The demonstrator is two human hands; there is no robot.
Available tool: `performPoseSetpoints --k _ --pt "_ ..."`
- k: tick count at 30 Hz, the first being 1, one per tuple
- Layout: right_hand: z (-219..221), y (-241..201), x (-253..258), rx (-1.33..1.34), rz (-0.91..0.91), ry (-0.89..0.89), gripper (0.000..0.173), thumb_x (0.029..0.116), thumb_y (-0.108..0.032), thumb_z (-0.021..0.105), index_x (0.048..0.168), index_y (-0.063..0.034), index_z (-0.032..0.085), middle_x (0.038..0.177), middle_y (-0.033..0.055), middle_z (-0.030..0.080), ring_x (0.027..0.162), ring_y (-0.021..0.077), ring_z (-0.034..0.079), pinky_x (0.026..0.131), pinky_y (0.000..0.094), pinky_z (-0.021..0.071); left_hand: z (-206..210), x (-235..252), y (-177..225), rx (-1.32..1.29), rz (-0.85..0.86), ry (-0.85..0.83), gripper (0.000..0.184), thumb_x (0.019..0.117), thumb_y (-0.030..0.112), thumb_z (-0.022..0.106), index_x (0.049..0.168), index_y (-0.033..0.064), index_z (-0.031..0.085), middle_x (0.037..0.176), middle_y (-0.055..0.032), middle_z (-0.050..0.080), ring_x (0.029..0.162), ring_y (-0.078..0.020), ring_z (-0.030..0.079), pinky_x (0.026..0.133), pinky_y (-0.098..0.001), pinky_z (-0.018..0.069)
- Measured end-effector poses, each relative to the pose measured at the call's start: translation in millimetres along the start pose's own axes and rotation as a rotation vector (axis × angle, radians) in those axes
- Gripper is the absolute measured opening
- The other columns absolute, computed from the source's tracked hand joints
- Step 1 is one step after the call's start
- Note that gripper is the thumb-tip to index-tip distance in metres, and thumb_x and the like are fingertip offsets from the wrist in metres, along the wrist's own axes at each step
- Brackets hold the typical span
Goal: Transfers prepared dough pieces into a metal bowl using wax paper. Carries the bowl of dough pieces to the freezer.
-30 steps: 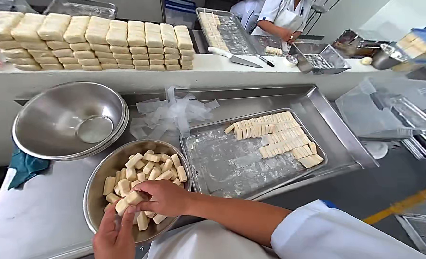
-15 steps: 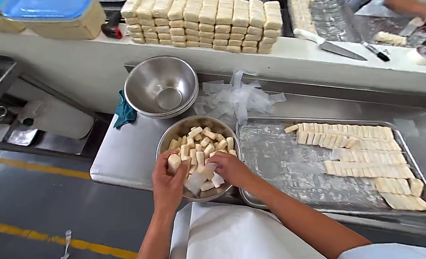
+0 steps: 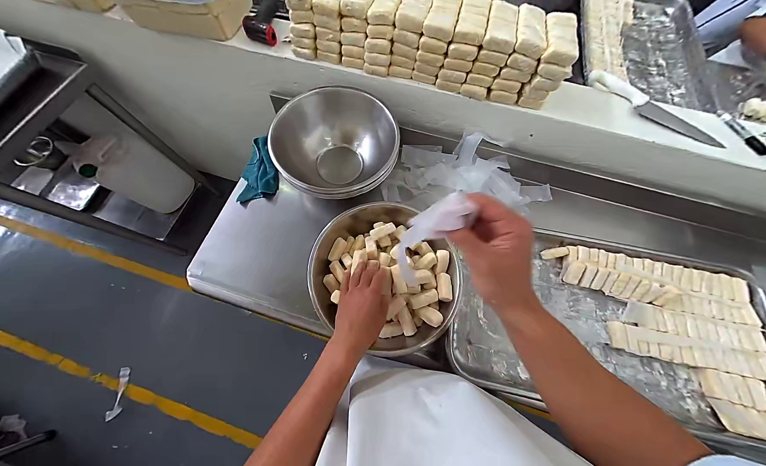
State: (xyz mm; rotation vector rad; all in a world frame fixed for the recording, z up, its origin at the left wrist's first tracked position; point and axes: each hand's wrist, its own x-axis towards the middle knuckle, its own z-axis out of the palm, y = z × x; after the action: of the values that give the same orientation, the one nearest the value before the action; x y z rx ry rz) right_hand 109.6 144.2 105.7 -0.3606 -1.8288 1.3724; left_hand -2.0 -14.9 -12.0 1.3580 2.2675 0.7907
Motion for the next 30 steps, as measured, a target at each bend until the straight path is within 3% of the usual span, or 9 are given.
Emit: performPoseSetpoints --k 3,6,8,10,14,19,23,27,30 --pt "-29.0 0.8 2.0 -0.092 -0.083 0.123 0.022 0.0939 -0.003 0.066 0.115 -0.0084 0.066 0.107 -0.0077 0.07 0.098 0.0033 0.067 0.089 0.0257 0.0593 -0.5 -11.6 -19.9 0.046 0.063 0.127 0.046 0.0973 0.019 0.065 0.14 0.0044 0.06 0.152 -0.0176 0.05 0.146 -0.0374 0.041 0.119 -0.0612 0.0304" --pt "-51.2 19.7 -18.4 -0.083 0.069 0.211 0.019 0.0921 -0.004 0.069 0.11 -0.0114 0.067 0.099 -0.0075 0.072 0.092 0.0045 0.069 0.086 0.0265 0.0606 15.1 -22.7 -9.3 0.063 0.305 -0.077 0.04 0.101 0.023 0.06 0.139 0.0106 0.063 0.154 -0.0123 0.05 0.149 -0.0344 0.037 0.121 -0.0629 0.0253" --pt "-58.7 28.3 -37.8 -0.082 0.171 0.229 0.018 0.0925 -0.004 0.067 0.11 -0.0099 0.067 0.097 -0.0054 0.071 0.09 0.0059 0.069 0.086 0.0282 0.0603 26.5 -13.5 -5.1 0.185 0.368 -0.255 0.043 0.1047 0.028 0.053 0.146 0.0188 0.058 0.163 -0.004 0.038 0.155 -0.0297 0.025 0.123 -0.0627 0.0172" --pt "-63.7 29.8 -54.3 -0.117 0.222 0.252 0.019 0.0916 -0.003 0.067 0.109 -0.0097 0.068 0.096 -0.0059 0.072 0.088 0.0046 0.07 0.084 0.0267 0.0607 28.4 11.6 -12.9 0.229 0.378 -0.145 0.043 0.103 0.025 0.057 0.146 0.0214 0.059 0.161 -0.0102 0.041 0.151 -0.0368 0.033 0.119 -0.067 0.023" --pt "-88.0 24.6 -91.5 -0.221 0.302 0.38 0.019 0.09 -0.003 0.068 0.108 -0.0081 0.068 0.094 -0.0062 0.072 0.085 0.0024 0.069 0.081 0.0236 0.06 -5.8 74.2 -26.2 0.174 0.212 -0.052 0.049 0.1042 0.024 0.053 0.15 0.0047 0.05 0.153 -0.0282 0.044 0.146 -0.049 0.035 0.116 -0.0722 0.023" --pt "-136.0 18.2 -148.7 -0.388 0.463 0.583 0.021 0.0906 -0.002 0.065 0.112 -0.0025 0.067 0.095 -0.001 0.072 0.087 0.0037 0.069 0.082 0.0248 0.0602 -44.8 94.5 -31.4 0.079 0.042 -0.09 0.049 0.1011 0.015 0.059 0.146 -0.0038 0.051 0.15 -0.0301 0.046 0.141 -0.0502 0.041 0.113 -0.0698 0.0314" --pt "-154.7 25.4 -181.0 -0.209 0.662 0.72 0.021 0.0955 0.002 0.057 0.116 0.0007 0.063 0.099 0.006 0.071 0.088 0.0129 0.071 0.083 0.0338 0.0618 -28.8 53.8 9.8 -0.256 0.101 -0.079 0.05 0.1003 0.021 0.057 0.146 0.0 0.051 0.148 -0.0218 0.051 0.137 -0.0373 0.049 0.111 -0.0594 0.041" --pt "-131.3 24.7 -166.0 0.169 0.731 0.531 0.022 0.0961 -0.001 0.055 0.115 -0.0022 0.065 0.101 0.0086 0.072 0.09 0.0191 0.072 0.086 0.0412 0.0617 45.9 16.1 104.2 -0.712 0.019 -0.522 0.079 0.0937 0.03 0.072 0.158 0.0074 0.033 0.154 -0.0129 0.047 0.12 -0.0211 0.064 0.096 -0.0412 0.0587" --pt "-151.3 21.2 -154.2 0.137 0.648 0.307 0.03 0.0945 -0.007 0.063 0.124 -0.0039 0.065 0.109 0.0072 0.073 0.097 0.017 0.071 0.088 0.0363 0.061 89.3 21.5 149.7 -0.812 -0.023 -0.659 0.04 0.1016 0.011 0.056 0.14 -0.0005 0.052 0.116 -0.0116 0.069 0.087 -0.0162 0.072 0.08 -0.0338 0.0617"
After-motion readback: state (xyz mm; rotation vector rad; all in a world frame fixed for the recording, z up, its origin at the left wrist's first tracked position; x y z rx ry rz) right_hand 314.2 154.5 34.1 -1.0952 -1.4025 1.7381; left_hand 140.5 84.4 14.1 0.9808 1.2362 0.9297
